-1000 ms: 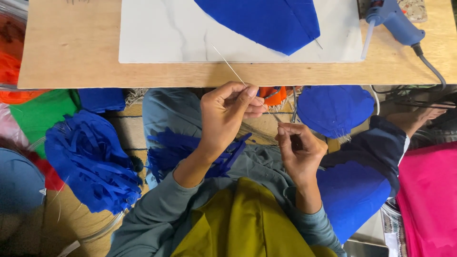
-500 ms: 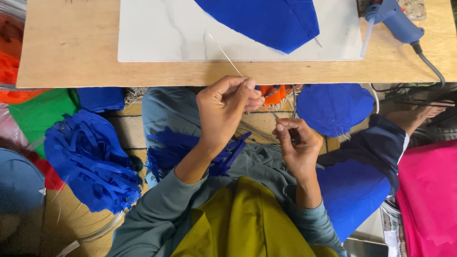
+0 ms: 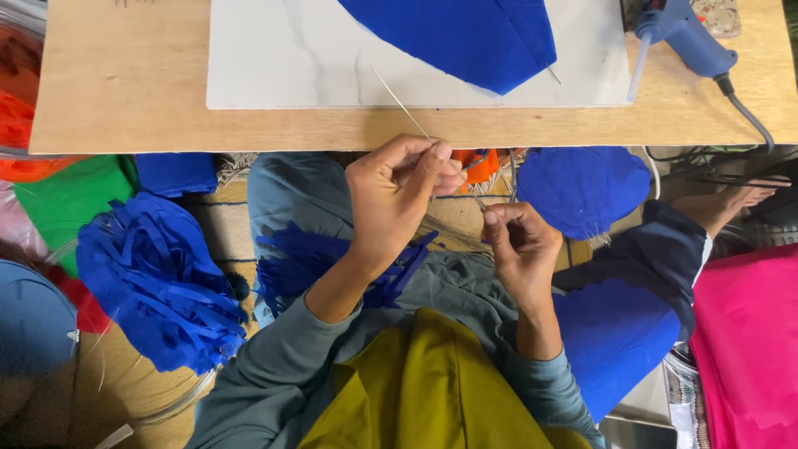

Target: Assembling blue fabric petals by applying hot glue and folding the material.

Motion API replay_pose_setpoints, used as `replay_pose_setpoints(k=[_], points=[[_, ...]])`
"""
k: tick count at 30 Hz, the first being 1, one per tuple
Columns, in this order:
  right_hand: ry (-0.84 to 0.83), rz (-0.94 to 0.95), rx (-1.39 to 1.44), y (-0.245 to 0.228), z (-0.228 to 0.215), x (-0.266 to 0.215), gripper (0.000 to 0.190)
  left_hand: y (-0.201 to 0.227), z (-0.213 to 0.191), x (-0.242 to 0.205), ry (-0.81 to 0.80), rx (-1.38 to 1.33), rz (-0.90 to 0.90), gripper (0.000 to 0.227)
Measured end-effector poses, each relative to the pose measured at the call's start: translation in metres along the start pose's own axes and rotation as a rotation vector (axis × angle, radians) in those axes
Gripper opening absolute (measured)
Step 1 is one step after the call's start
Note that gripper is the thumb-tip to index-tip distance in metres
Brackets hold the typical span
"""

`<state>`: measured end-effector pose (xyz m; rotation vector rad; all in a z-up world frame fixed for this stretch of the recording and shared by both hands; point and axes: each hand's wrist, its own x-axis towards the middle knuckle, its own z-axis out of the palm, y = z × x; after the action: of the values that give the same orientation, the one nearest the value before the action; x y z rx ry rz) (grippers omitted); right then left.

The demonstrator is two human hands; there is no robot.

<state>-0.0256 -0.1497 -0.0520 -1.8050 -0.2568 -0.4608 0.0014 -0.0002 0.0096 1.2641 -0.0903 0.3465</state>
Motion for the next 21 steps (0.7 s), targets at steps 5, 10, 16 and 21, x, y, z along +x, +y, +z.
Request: replay_pose_setpoints(k=[5, 10, 16, 21], points=[[-0.068, 0.042, 0.116, -0.013, -0.005, 0.003, 0.01, 0.0, -0.008, 0.014, 0.026, 0.102, 0.122, 0.01], [-0.015, -0.184, -0.203, -0.021, -0.018, 0.013, 0.02, 0.003, -0.018, 0.022, 0.055, 0.085, 0.096, 0.014], [0.033, -0.339, -0.39, -0.009, -0.003, 0.008, 0.018, 0.003, -0.01, 0.017, 0.069, 0.075, 0.055, 0.014], [0.09, -0.318, -0.325, -0.011, 0.002, 0.007, 0.005, -0.001, -0.009, 0.016, 0.043, 0.005, 0.024, 0.015]])
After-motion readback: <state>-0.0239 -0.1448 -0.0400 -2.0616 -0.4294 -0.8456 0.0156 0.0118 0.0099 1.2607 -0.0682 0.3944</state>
